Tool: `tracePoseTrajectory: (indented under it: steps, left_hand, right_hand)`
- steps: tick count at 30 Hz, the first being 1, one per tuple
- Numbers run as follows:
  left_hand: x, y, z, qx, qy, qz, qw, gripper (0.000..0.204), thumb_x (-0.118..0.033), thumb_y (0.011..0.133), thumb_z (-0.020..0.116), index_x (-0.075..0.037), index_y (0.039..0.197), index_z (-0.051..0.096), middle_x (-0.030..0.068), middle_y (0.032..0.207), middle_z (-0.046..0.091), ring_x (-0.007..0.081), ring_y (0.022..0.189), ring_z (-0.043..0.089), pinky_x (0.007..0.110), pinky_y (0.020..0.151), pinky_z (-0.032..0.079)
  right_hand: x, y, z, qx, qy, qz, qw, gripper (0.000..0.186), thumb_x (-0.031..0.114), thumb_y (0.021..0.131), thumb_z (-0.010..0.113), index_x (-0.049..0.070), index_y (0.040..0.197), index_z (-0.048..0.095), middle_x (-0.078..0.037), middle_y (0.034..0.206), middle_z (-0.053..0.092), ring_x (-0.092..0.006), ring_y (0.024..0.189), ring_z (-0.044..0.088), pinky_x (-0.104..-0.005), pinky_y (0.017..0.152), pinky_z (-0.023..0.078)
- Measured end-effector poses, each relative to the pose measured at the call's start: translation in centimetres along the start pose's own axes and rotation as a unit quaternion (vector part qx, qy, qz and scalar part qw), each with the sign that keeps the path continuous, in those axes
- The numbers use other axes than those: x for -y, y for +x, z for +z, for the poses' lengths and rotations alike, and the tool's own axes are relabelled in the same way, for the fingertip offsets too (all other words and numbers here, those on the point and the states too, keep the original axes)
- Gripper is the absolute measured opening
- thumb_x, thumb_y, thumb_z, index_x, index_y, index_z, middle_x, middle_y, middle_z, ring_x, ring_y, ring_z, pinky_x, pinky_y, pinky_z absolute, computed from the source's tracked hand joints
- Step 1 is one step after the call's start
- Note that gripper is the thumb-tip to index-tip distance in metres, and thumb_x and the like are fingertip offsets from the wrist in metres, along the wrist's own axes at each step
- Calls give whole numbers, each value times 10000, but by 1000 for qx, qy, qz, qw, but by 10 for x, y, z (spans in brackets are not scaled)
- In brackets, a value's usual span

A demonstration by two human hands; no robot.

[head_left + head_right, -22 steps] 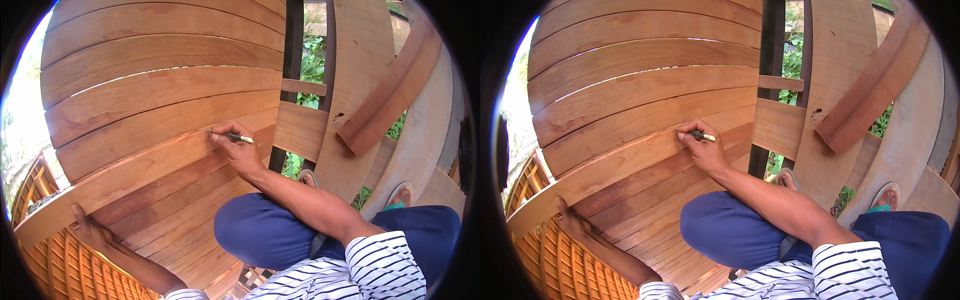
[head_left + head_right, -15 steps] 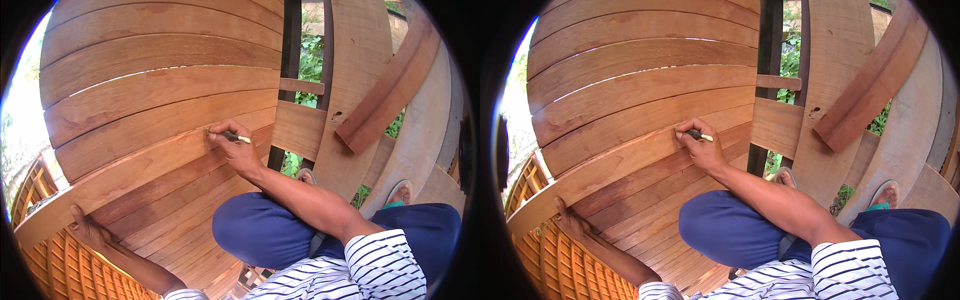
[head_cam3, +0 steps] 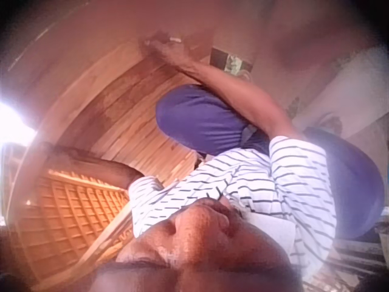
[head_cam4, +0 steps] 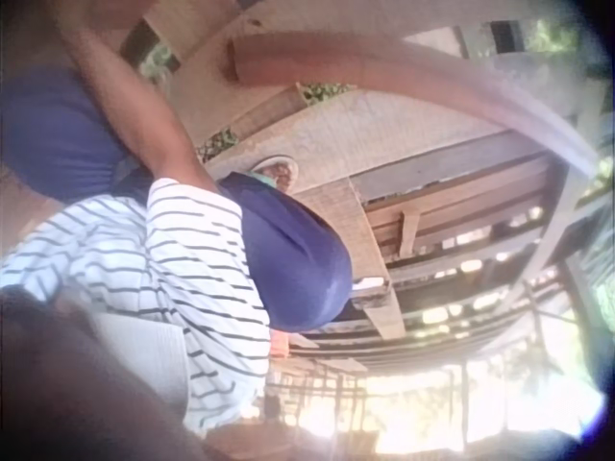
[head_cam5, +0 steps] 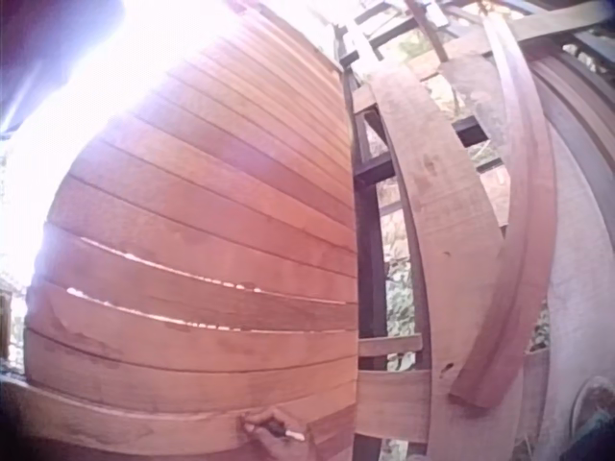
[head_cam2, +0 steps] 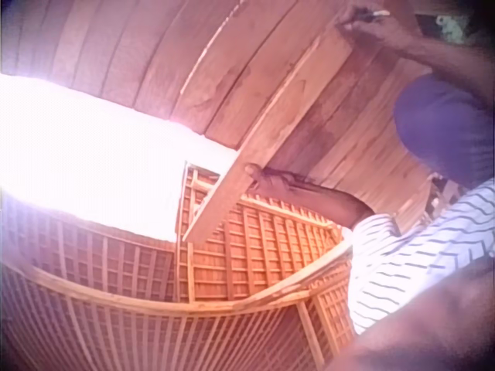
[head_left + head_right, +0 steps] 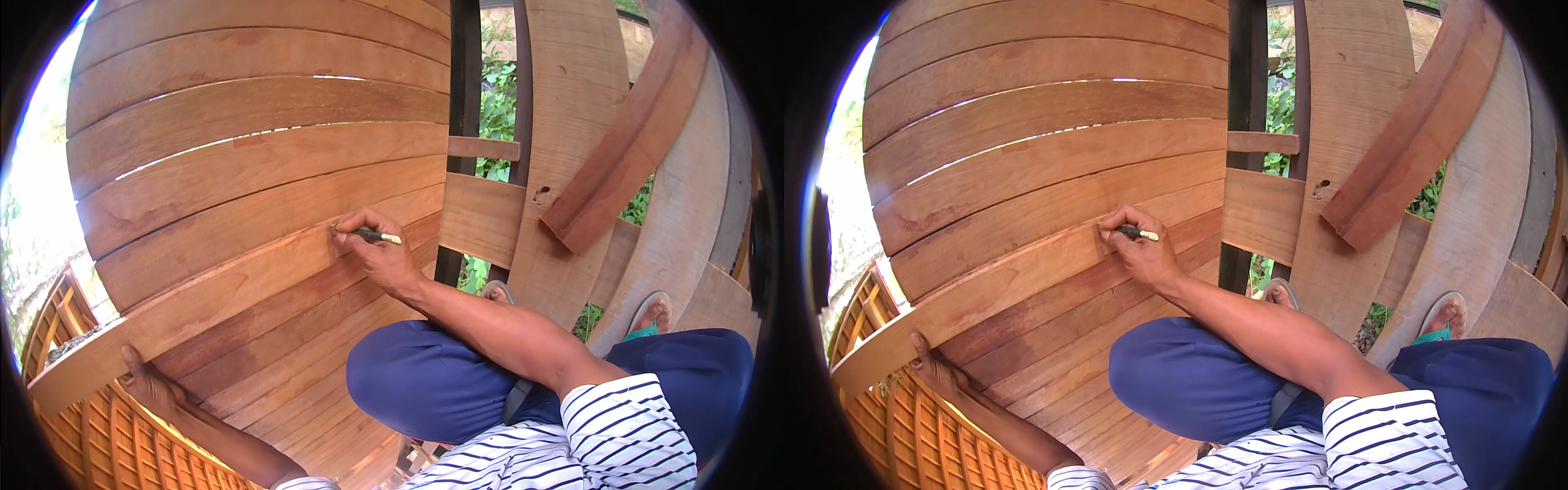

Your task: The person is installing wooden planks on a curved wall structure. They pick up planks, position them against the wall, and use a pencil to mark measurements on the wood. The person is seen walking around the construction site and handling multiple planks.

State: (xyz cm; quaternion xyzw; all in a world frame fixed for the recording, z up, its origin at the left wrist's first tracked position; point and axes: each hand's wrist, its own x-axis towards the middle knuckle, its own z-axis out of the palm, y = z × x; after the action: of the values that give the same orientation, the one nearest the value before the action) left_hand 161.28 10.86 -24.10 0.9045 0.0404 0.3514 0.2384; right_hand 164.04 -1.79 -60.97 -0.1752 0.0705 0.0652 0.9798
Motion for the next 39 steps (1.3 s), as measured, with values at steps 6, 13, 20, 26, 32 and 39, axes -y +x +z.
tracePoseTrajectory:
  steps: [6, 13, 20, 26, 32, 39]
  left_hand:
    - [10, 7, -14, 3, -5, -21, 1000, 675, -285, 822, 805, 32, 1330, 492, 132, 1285, 582, 248, 1163, 545, 399, 1058, 405]
    - [8, 5, -11, 4, 2, -11, 1000, 654, -287, 831, 797, 45, 1313, 506, 145, 1269, 591, 244, 1143, 561, 393, 1037, 426]
    - [5, 3, -7, 3, -1, -8, 1000, 576, -289, 847, 786, 27, 1261, 541, 124, 1204, 613, 227, 1069, 579, 366, 996, 448]
    - [6, 6, -10, -8, -3, -12, 1000, 548, -267, 856, 777, 8, 1267, 541, 124, 1222, 603, 222, 1082, 571, 366, 992, 457]
    - [15, 2, -21, -6, -50, 33, 998, 535, -230, 878, 749, 22, 1293, 524, 139, 1228, 600, 228, 1123, 566, 381, 1004, 473]
    - [-71, -17, 100, -63, -173, 213, 959, 368, -211, 940, 663, 38, 1200, 591, 92, 1068, 603, 174, 954, 576, 319, 838, 495]
  right_hand:
    - [-6, 2, 2, -22, 29, -18, 999, 36, -12, 883, 615, 10, 911, 608, -32, 935, 636, -92, 864, 575, -248, 789, 471]
    - [-7, 5, -1, -12, 25, 5, 1000, 47, -5, 897, 630, 20, 929, 605, -34, 976, 629, -104, 929, 575, -260, 855, 467]
    - [-3, 8, -2, -1, -6, -24, 1000, 39, 8, 879, 628, 16, 914, 614, -17, 907, 637, -88, 845, 583, -243, 774, 479]
    - [-3, 8, -9, 11, -61, -1, 998, 79, 67, 881, 644, 24, 943, 623, 7, 851, 644, -65, 776, 572, -237, 698, 472]
    - [44, 16, -8, -37, -76, -50, 995, 112, 93, 900, 585, 15, 969, 624, -47, 850, 638, -117, 804, 587, -288, 712, 472]
    - [274, 23, 101, 309, -241, -330, 859, 390, 382, 869, 678, -3, 932, 672, -123, 789, 640, -228, 749, 609, -384, 682, 475]
